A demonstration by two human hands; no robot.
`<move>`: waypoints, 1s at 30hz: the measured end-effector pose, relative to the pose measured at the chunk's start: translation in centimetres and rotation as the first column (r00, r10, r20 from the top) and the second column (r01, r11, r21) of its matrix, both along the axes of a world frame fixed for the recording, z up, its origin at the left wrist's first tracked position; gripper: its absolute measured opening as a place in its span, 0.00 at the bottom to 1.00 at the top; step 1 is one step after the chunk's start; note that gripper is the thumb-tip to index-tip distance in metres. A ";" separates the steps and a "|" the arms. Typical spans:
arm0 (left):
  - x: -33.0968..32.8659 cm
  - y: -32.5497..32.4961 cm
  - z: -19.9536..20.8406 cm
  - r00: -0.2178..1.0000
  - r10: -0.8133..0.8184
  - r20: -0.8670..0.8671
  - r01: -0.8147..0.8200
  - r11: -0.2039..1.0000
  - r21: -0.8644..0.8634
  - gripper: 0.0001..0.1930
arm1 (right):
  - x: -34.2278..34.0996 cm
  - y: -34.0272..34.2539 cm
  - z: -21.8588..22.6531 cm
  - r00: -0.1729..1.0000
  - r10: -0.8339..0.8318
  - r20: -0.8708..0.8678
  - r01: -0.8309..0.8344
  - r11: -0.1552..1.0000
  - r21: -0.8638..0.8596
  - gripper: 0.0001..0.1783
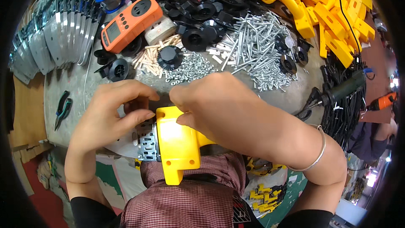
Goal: Assembling the internal wiring and casing of a yellow plastic handheld device using a screwdriver and soldering iron.
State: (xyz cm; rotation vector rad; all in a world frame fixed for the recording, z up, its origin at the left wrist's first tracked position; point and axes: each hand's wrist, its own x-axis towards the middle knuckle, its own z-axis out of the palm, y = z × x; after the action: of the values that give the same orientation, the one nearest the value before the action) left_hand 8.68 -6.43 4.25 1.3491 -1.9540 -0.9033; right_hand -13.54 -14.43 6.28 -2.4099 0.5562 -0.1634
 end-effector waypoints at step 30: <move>-10.6 -8.5 -1.4 0.832 -0.289 0.474 0.427 0.879 -0.214 0.08 | -13.1 -0.3 -3.0 0.926 -0.377 -0.034 0.371 0.921 -0.117 0.07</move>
State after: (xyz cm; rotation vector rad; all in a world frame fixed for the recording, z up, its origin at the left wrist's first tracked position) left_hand -1.89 -14.93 2.80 1.0659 -2.6328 -0.4340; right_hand -26.62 -14.75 3.31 -2.3934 1.0585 -0.2970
